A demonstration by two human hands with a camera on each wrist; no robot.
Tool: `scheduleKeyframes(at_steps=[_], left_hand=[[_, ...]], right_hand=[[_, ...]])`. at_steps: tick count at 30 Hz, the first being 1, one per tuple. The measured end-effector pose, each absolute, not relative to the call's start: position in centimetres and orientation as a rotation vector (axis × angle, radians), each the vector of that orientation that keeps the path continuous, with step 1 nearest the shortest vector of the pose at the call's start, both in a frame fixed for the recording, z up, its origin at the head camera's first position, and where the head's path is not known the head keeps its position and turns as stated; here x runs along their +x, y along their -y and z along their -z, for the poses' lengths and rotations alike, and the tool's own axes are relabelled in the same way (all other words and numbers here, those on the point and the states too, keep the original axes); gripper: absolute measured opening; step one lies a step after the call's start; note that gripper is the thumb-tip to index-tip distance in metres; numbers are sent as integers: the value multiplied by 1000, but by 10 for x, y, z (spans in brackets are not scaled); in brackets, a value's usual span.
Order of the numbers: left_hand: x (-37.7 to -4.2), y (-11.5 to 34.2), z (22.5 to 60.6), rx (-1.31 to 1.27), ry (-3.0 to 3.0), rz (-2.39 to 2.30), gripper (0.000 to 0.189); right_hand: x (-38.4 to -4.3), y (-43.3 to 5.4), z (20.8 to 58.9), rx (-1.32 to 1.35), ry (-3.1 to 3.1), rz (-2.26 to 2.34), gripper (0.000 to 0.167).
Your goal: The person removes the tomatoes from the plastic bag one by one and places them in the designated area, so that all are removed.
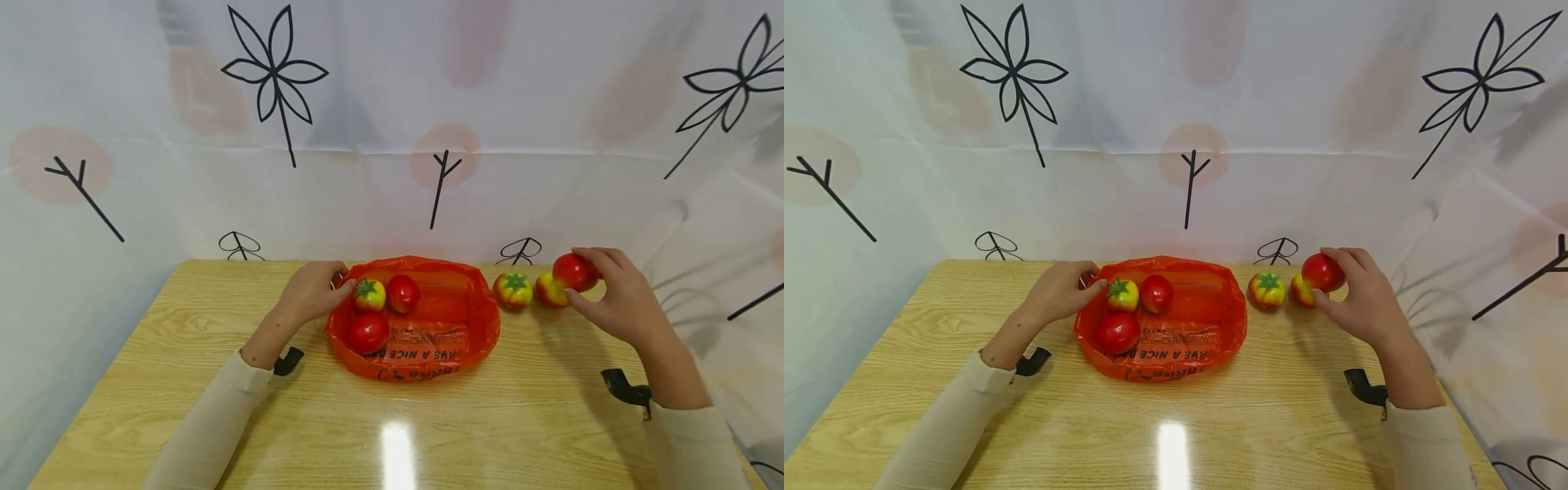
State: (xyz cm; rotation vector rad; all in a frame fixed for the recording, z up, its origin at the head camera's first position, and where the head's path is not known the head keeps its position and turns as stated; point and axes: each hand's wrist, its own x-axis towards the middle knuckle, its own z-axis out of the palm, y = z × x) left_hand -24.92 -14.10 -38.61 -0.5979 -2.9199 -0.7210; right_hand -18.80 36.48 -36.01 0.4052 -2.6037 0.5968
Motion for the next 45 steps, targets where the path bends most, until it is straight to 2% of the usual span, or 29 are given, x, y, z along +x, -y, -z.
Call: scheduleKeyframes(at_steps=[29, 45], left_hand=[[-250, 140, 387, -597, 2926, 694, 26], [-250, 140, 388, -593, 2927, 693, 27]], right_hand=[[-211, -422, 405, 199, 2651, -715, 64], [-216, -429, 425, 150, 2721, -662, 64]])
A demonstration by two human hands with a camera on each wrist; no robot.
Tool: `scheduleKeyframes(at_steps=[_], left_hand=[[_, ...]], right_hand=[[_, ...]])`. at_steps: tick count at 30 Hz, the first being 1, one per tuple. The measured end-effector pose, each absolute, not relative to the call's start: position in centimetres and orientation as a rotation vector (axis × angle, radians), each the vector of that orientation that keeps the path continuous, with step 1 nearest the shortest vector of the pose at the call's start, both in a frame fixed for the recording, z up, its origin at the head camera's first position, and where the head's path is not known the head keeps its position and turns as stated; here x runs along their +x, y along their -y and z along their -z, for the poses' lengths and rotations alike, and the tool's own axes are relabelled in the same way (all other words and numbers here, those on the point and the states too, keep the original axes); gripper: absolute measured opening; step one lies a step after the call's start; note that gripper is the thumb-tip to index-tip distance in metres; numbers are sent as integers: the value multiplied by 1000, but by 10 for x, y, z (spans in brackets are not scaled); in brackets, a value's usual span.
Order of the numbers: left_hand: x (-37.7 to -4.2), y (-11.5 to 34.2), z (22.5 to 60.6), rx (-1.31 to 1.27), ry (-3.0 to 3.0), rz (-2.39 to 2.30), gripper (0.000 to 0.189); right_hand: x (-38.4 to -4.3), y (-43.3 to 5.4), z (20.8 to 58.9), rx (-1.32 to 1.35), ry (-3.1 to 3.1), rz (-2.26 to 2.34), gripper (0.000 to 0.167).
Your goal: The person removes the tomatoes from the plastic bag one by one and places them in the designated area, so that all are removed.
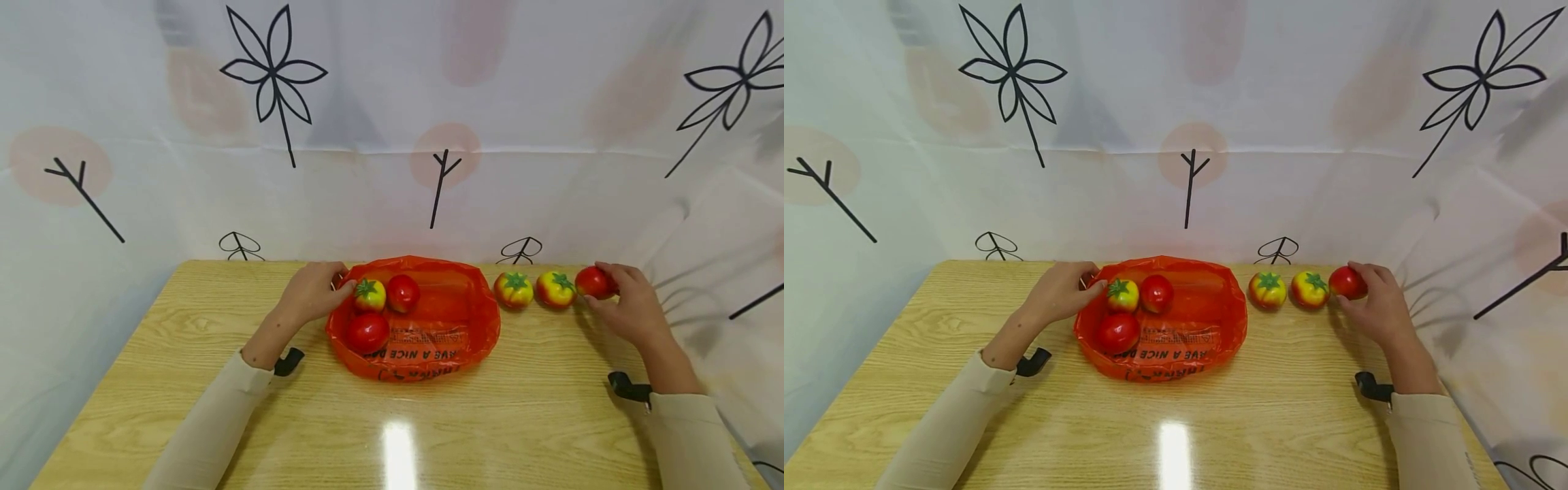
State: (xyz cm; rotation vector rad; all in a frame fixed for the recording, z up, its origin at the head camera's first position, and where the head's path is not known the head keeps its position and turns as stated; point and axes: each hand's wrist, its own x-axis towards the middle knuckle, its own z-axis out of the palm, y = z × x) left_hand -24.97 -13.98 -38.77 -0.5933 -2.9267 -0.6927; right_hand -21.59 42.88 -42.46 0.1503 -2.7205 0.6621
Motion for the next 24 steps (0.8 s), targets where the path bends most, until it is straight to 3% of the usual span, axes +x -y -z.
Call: scheduleKeyframes(at_steps=[24], left_hand=[[-251, 139, 388, -603, 2920, 693, 26]], right_hand=[[-216, -433, 436, 81, 2813, -652, 67]])
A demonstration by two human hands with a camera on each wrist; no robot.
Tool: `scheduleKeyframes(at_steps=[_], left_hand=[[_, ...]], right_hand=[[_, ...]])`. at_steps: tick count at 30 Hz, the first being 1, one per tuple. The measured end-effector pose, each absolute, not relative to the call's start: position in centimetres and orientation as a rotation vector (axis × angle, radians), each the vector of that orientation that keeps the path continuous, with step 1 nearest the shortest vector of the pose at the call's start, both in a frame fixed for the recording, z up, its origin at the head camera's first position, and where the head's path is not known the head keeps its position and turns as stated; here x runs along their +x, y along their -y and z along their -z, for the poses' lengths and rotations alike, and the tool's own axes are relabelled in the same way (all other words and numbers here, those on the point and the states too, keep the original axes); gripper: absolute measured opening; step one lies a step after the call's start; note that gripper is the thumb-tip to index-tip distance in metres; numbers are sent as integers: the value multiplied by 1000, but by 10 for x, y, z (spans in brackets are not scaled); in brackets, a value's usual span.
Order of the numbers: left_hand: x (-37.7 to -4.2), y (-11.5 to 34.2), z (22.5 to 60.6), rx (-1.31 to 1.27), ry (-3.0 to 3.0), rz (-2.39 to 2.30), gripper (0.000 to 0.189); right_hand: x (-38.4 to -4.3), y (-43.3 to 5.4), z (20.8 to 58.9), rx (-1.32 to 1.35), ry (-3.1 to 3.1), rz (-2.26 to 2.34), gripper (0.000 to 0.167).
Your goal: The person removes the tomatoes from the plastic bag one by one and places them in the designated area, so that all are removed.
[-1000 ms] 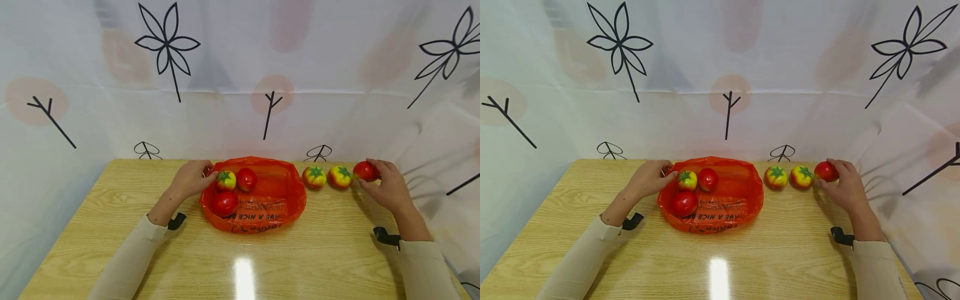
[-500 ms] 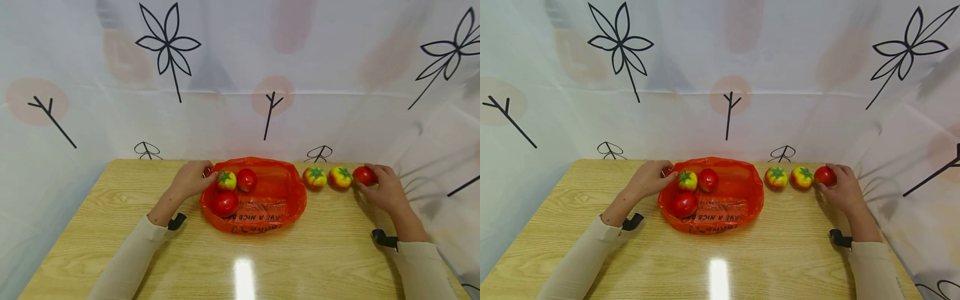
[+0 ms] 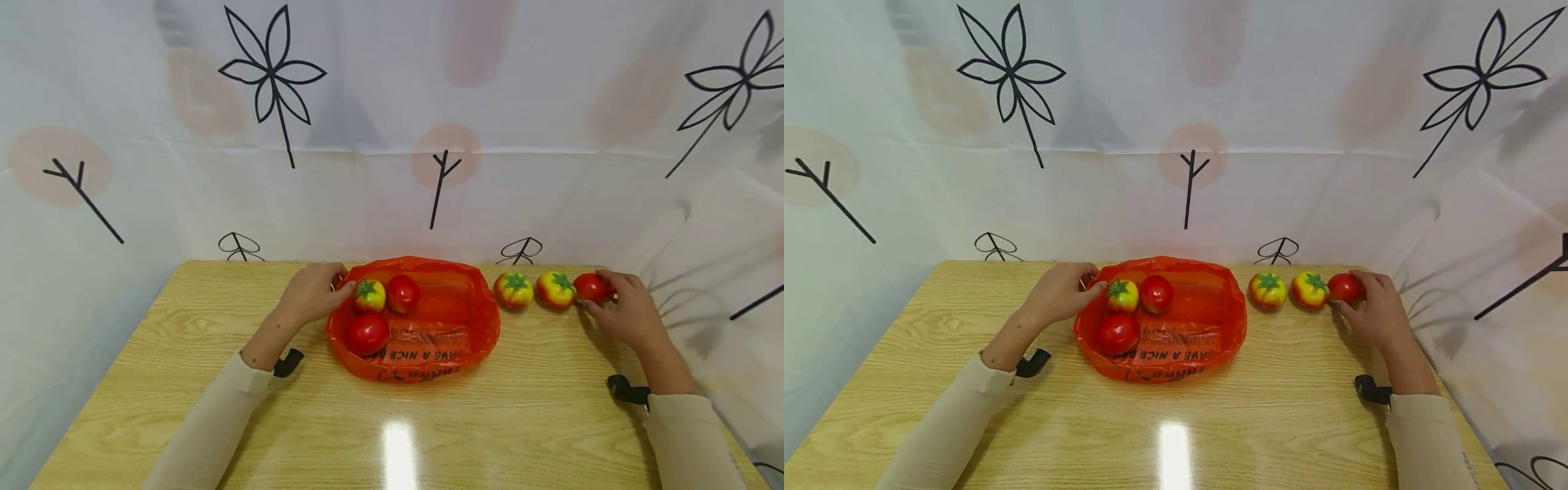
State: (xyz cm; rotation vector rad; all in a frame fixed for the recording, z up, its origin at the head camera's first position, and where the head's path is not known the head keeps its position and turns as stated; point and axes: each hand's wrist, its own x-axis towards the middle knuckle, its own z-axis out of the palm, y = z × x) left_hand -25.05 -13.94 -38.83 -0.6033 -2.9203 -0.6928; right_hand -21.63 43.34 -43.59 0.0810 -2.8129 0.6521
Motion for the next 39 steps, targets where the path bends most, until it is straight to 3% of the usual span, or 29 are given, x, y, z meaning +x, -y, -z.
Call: scheduleKeyframes(at_steps=[18, 39], left_hand=[[-251, 140, 390, -598, 2928, 687, 27], [-250, 140, 388, -606, 2923, 708, 27]], right_hand=[[-215, -429, 421, 103, 2807, -639, 64], [-201, -368, 378, 278, 2614, -702, 53]])
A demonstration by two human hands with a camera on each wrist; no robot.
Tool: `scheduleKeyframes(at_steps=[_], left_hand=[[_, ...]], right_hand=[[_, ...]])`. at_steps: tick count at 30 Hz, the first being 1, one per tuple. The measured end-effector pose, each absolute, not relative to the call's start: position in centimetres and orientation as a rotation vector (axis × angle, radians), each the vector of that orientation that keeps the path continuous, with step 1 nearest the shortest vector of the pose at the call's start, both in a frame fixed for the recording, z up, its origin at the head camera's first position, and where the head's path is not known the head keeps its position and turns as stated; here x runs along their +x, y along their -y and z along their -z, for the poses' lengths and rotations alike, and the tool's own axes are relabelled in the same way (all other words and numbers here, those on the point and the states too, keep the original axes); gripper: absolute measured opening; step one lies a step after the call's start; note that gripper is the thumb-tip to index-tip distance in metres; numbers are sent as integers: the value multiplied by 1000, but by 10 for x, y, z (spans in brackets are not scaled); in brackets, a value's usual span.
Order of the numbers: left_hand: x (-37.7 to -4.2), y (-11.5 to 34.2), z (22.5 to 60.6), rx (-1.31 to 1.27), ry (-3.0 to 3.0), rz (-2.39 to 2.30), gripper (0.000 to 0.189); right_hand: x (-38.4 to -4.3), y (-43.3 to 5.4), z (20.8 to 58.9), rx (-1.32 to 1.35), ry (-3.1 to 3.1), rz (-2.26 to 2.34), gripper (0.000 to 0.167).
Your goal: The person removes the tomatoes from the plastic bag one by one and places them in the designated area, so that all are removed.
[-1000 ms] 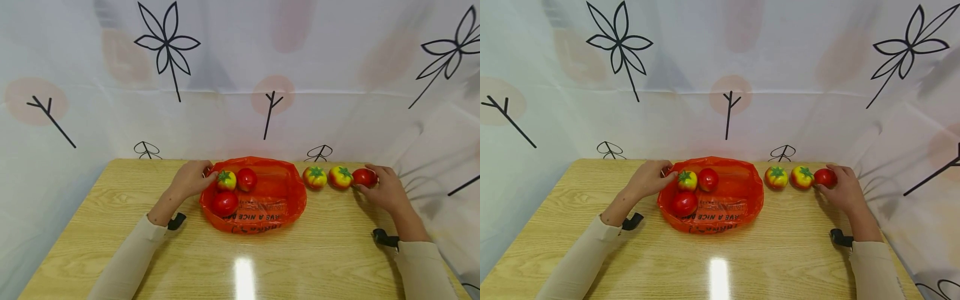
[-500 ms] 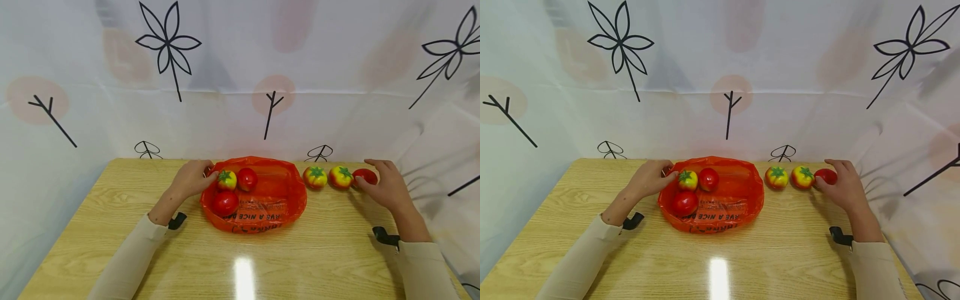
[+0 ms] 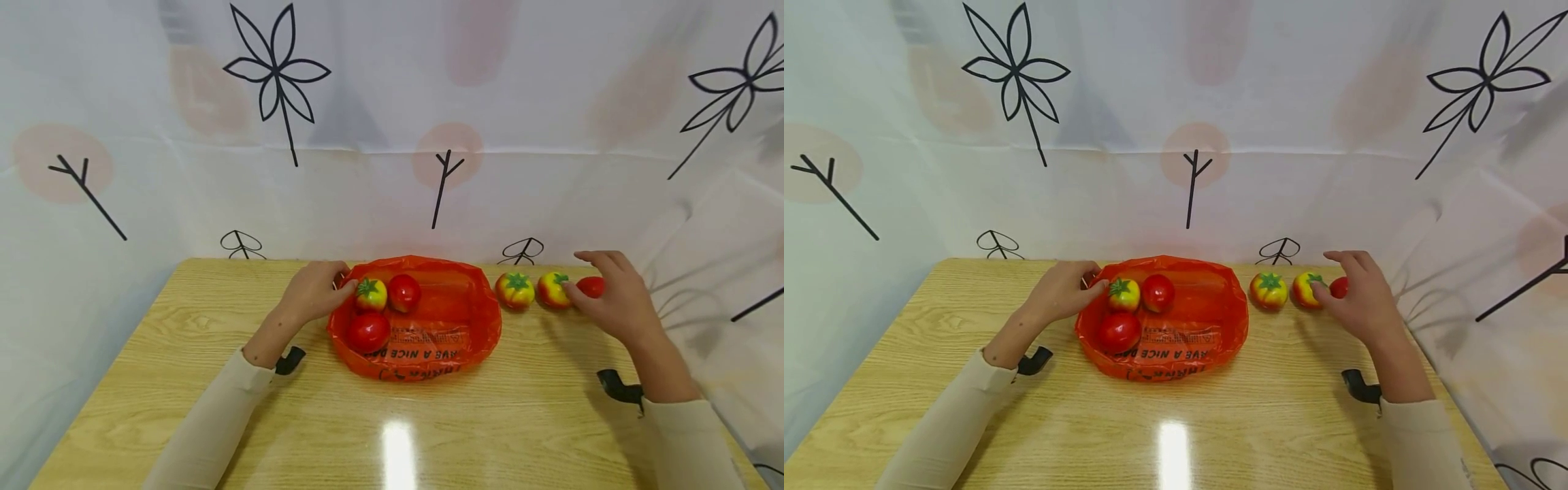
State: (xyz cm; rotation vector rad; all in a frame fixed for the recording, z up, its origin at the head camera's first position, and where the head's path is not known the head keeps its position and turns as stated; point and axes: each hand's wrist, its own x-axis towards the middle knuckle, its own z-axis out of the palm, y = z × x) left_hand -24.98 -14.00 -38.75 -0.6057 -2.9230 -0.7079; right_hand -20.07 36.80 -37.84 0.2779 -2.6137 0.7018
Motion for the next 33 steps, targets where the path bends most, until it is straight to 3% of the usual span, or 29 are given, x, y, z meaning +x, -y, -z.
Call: scheduleKeyframes(at_steps=[33], left_hand=[[-249, 139, 384, -599, 2928, 720, 27]], right_hand=[[-181, -272, 358, 585, 2513, -647, 51]])
